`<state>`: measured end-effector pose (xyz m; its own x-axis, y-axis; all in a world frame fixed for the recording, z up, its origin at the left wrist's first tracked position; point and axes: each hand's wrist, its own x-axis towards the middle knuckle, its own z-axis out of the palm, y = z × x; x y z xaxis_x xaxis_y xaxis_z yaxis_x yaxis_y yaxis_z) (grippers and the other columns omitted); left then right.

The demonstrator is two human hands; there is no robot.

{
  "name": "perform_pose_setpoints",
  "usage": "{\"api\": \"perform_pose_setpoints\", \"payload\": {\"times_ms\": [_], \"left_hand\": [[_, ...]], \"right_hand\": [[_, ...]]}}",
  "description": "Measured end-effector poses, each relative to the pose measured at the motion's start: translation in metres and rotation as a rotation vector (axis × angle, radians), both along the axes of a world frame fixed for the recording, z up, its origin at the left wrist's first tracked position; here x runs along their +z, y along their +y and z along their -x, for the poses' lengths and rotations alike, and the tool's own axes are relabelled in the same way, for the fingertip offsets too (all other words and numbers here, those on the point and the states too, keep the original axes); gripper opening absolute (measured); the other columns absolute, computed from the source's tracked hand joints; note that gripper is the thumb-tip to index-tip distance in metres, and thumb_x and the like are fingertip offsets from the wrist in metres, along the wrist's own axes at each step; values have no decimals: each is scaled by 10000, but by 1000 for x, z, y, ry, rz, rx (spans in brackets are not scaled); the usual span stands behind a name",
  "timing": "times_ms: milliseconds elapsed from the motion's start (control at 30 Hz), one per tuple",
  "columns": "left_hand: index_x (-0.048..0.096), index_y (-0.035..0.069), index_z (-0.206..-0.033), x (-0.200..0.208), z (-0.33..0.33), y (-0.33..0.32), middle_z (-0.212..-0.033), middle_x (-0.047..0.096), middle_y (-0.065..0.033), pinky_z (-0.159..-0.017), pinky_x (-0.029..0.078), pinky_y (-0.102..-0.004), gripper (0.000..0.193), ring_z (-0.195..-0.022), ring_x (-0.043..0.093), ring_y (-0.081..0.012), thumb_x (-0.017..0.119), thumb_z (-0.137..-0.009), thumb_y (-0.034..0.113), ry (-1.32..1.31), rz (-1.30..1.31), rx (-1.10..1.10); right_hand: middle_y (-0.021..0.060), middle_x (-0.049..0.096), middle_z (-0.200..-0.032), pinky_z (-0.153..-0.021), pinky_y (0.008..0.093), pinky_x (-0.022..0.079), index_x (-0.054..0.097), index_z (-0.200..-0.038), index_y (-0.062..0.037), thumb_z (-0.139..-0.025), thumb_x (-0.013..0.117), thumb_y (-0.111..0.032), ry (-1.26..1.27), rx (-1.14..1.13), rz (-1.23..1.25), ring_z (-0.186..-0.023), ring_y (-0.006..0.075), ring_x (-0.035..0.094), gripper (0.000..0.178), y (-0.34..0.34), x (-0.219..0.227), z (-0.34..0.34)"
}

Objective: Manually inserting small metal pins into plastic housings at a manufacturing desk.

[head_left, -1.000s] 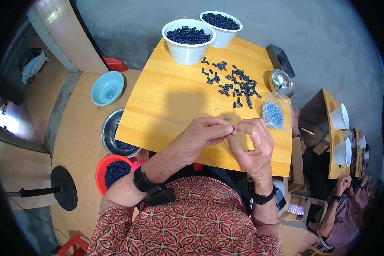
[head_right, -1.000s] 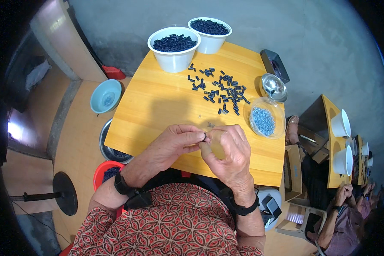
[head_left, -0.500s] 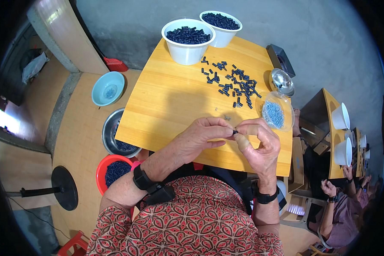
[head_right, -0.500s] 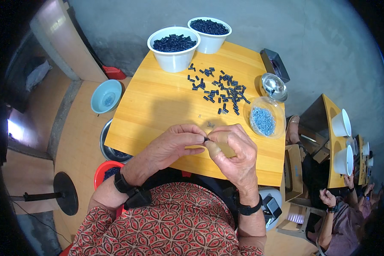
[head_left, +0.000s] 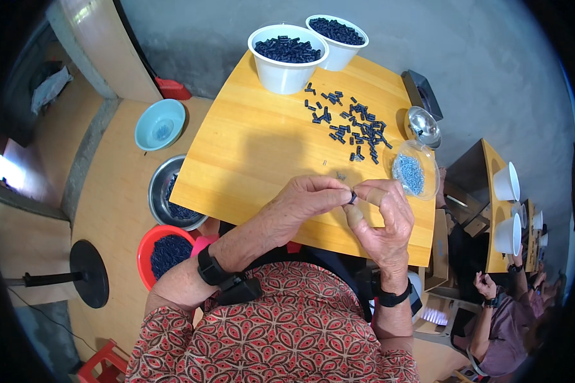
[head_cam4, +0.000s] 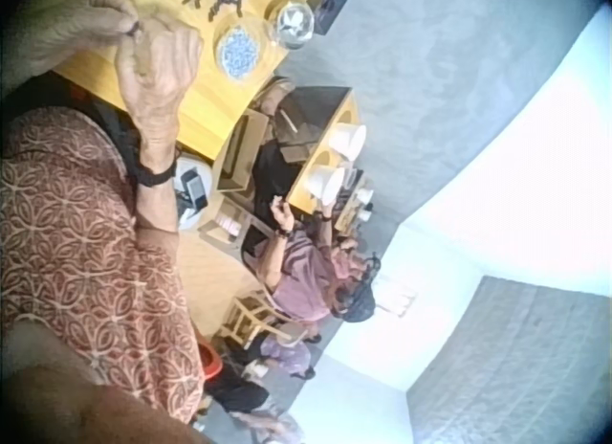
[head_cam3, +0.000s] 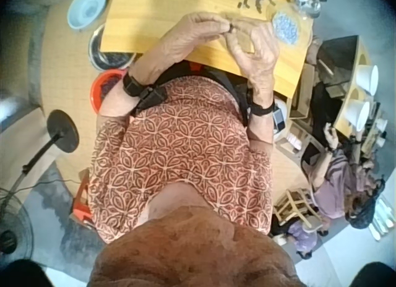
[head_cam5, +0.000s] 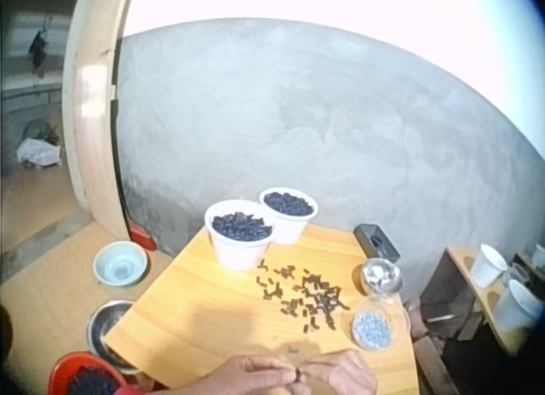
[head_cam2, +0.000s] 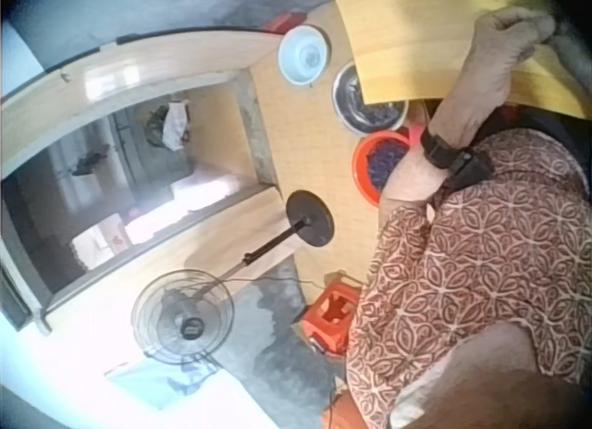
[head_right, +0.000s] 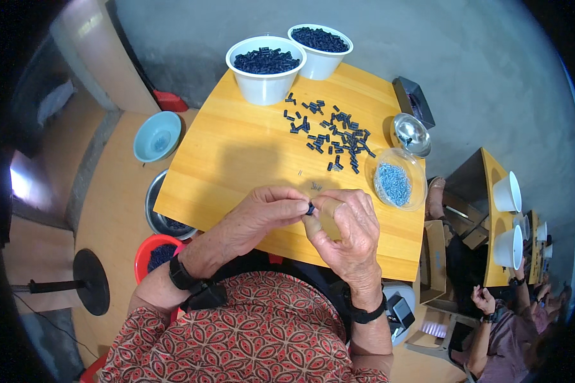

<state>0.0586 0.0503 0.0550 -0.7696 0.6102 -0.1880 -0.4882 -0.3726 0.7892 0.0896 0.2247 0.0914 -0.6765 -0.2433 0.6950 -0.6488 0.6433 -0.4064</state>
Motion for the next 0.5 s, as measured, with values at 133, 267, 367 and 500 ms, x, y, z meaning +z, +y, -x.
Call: {"api": "perform_pose_setpoints", "payload": {"times_ms": [133,267,367,500], "left_hand": [[700,41,-997,1,0,0,-949,677,-8,-824,463,-232,152,-886,584,-69,664,-902,153,88,18,68],[712,31,-965,1,-1,-2,-914,679,-8,-821,453,-236,138,-876,583,-71,685,-878,136,135,38,91],[713,22,-962,1,-1,-4,-899,677,-7,-827,447,-238,140,-871,582,-73,688,-867,123,151,73,118],[711,18,-954,-4,-3,-8,-900,681,-16,-833,449,-242,133,-873,590,-80,675,-872,116,145,157,107]], "right_hand": [[100,672,-893,-695,350,472,656,-913,-38,-644,779,23,3,4,-2,-799,268,612,302,-1,0,1],[99,669,-903,-687,351,470,658,-908,-37,-646,777,19,2,27,-15,-797,269,611,293,-1,-4,2],[99,663,-916,-689,355,468,660,-906,-37,-648,778,10,4,10,-89,-791,271,608,287,-3,-5,2],[99,655,-926,-700,366,468,661,-922,-30,-661,771,2,-10,5,-124,-803,280,609,284,-8,-10,0]]}}
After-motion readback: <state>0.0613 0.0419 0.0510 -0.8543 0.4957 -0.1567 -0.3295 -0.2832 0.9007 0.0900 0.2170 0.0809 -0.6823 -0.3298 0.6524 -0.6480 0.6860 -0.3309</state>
